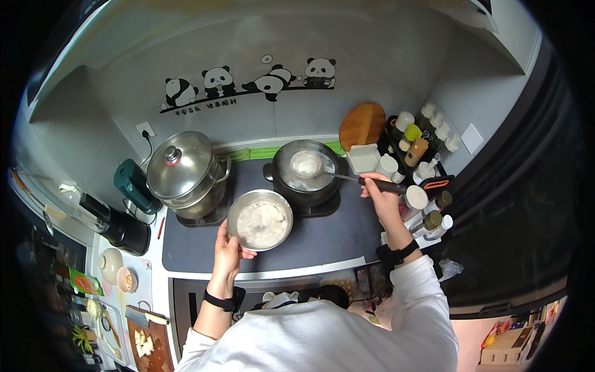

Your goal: The person uses a ladle to transfer dumplings from a pot of boiling water into a metal bowl. The person then carries the bowl to the sink, rinses the dumplings under running water, and returns the bowl to the counter.

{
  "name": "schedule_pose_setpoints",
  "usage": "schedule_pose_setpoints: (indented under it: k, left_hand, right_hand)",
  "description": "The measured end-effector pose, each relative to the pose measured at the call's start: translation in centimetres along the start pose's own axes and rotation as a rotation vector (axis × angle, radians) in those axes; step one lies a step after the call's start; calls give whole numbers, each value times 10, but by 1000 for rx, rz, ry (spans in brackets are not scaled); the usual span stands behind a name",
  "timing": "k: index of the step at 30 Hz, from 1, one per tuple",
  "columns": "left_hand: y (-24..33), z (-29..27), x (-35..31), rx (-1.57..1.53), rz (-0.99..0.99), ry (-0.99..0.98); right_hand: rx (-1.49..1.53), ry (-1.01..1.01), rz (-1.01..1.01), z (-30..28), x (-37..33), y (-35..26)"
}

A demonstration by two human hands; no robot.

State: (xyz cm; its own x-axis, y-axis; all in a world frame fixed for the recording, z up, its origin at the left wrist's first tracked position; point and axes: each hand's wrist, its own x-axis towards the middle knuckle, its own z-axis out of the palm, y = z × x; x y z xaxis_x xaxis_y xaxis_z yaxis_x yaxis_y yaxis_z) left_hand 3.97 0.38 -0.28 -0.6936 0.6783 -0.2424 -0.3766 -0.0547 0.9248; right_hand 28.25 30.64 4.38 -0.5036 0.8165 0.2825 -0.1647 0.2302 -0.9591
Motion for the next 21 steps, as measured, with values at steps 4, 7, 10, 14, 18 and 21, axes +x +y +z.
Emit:
schedule_pose_setpoints:
  k: [4, 7, 10, 14, 18, 21]
  left_hand:
    - [-4, 2, 16, -8, 2, -53]
    - [-6, 3, 27, -19, -15, -79]
    - [-6, 3, 36, -24, -8, -129]
    - [-5, 3, 42, -23, -13, -152]
    - [-3, -1, 44, -18, -35, -164]
    - [-2, -8, 44, -25, -41, -183]
  right_hand:
    - [-15, 27, -62, -1, -7, -35]
    - [0, 39, -44, 2, -18, -56]
    - [1, 4, -19, 10, -32, -68]
    - [14, -50, 37, 30, -56, -70]
    - [-99, -139, -35, 54, -79, -71]
    - [-373, -201, -167, 70, -93, -79]
